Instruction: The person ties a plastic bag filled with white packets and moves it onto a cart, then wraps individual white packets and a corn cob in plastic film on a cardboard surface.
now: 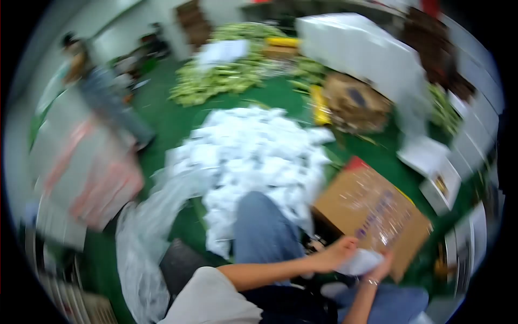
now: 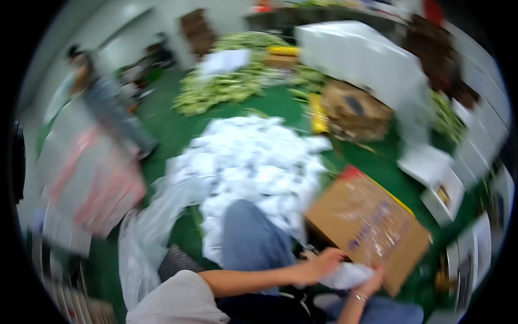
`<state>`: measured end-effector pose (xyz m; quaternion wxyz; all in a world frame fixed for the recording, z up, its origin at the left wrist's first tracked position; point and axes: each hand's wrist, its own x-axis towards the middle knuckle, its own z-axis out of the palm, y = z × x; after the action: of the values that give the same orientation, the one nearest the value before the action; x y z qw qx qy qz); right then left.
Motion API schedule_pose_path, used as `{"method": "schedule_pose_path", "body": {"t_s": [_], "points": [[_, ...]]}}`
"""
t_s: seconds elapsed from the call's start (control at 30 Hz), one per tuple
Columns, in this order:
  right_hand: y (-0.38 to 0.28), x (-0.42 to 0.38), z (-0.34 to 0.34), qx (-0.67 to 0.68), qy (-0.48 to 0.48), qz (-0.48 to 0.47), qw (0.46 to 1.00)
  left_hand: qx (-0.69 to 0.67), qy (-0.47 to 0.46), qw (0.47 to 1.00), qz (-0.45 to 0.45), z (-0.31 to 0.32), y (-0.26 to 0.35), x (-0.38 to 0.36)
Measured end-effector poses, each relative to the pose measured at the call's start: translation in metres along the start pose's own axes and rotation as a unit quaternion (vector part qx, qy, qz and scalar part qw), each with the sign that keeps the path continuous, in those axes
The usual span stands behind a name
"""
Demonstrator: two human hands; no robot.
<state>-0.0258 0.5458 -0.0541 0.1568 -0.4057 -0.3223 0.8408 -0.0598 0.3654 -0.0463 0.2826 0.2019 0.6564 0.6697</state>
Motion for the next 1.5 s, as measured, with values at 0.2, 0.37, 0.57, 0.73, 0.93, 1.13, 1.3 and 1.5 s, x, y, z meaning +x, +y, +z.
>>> {"method": "schedule_pose_path", "body": {"t_s": [0.2, 0.37, 0.57, 0.73, 0.93, 1.13, 1.3, 1.5], "points": [[0.013, -0.046, 0.080, -0.332, -0.081, -0.217, 0.914, 0.110, 0.370, 0.913, -0.131, -0.012, 0.055, -0.022], [-0.040, -0.169, 0.122, -0.710, -0.284, -0.583, 0.275, -0.282, 0.287, 0.907, -0.127, -0.069, 0.020, 0.006], [-0.064, -0.162, 0.101, -0.609, -0.458, -0.540, 0.357, -0.414, -0.252, 0.816, -0.316, -0.024, 0.031, -0.005], [-0.052, -0.119, 0.095, -0.496, -0.177, -0.539, 0.657, 0.147, 0.107, 0.982, 0.060, -0.023, 0.090, -0.005], [-0.028, -0.049, 0.134, -0.126, -0.216, -0.095, 0.964, 0.562, 0.125, 0.727, 0.375, -0.046, 0.192, -0.030], [-0.031, -0.086, 0.077, -0.057, -0.250, -0.011, 0.967, 0.256, 0.069, 0.841, 0.472, 0.044, 0.214, 0.011], [-0.113, -0.156, -0.070, -0.088, -0.158, -0.037, 0.983, 0.261, -0.487, 0.742, 0.378, 0.157, 0.217, -0.033], [-0.247, -0.233, -0.191, -0.524, 0.019, -0.058, 0.849, 0.111, -0.559, 0.572, 0.590, 0.259, 0.212, -0.047]]}}
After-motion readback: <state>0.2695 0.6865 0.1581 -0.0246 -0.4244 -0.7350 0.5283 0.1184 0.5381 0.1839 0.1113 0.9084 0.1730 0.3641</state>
